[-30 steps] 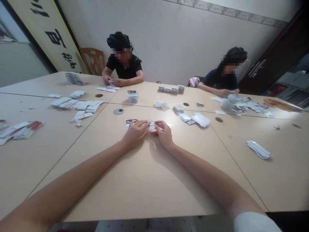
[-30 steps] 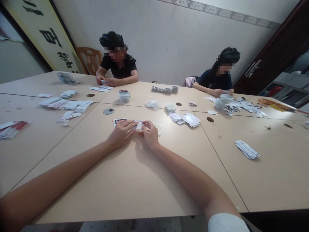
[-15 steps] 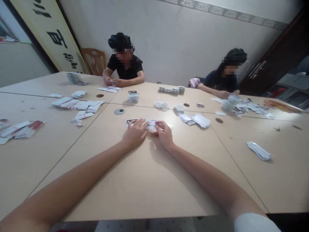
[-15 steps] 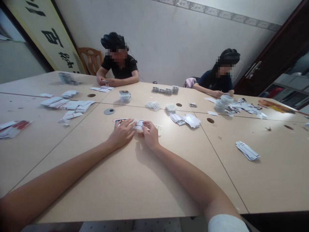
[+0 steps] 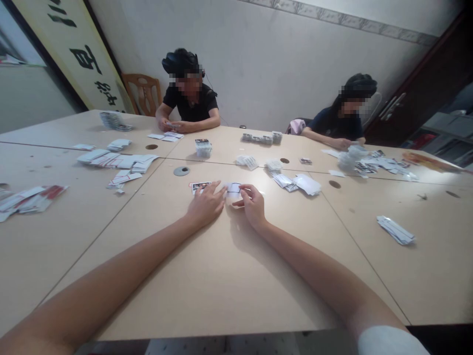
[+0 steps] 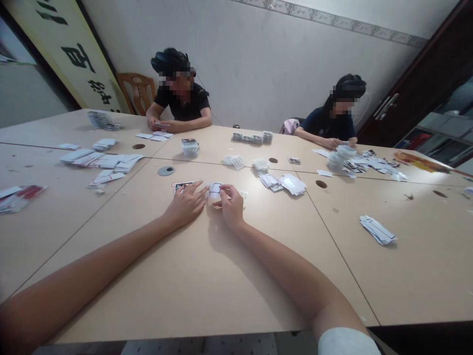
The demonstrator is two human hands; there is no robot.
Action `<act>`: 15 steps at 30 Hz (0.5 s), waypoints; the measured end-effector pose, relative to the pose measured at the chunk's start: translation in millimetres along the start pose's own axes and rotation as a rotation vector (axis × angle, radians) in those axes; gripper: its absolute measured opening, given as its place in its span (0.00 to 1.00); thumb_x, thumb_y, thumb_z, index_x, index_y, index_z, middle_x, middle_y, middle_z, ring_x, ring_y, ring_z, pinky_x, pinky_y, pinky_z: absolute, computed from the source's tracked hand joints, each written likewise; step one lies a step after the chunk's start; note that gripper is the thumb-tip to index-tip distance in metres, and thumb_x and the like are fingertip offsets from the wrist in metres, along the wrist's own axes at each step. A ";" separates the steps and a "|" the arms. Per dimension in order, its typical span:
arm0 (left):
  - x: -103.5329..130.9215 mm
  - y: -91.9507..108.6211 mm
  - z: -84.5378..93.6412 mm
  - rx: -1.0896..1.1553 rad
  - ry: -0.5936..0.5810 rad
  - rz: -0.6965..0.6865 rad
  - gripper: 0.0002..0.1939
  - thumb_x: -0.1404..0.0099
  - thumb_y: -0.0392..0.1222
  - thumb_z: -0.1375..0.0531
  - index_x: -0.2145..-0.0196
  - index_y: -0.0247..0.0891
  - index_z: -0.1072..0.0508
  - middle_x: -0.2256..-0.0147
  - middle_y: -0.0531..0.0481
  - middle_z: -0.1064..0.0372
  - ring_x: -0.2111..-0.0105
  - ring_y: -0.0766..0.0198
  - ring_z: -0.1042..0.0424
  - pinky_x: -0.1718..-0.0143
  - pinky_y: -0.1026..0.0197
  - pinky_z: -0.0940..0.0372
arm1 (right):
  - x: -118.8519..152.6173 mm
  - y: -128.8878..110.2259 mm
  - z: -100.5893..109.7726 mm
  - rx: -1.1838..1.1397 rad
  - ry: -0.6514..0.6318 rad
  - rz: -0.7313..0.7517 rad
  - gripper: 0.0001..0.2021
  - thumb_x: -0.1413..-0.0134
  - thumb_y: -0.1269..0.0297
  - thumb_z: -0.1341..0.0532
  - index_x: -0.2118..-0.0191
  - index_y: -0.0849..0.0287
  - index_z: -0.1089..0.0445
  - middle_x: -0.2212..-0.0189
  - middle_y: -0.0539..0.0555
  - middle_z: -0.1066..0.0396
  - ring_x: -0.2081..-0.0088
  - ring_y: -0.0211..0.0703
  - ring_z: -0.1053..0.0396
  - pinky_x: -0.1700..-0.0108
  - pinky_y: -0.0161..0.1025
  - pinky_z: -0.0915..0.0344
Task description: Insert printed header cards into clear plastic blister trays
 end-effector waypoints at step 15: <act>-0.1 -0.3 -1.1 0.027 -0.019 0.010 0.27 0.30 0.42 0.50 0.35 0.39 0.36 0.33 0.35 0.45 0.33 0.44 0.44 0.38 0.33 0.45 | 1.6 -5.2 9.3 0.040 0.113 0.074 0.11 0.40 0.57 0.43 0.60 0.59 0.30 0.57 0.53 0.25 0.80 0.34 0.26 0.78 0.31 0.35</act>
Point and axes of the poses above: each hand's wrist, its own x-axis away from the middle knuckle, its own z-axis out of the back of the hand, y = z × x, the point moved 6 cm from there along -x, towards the middle knuckle
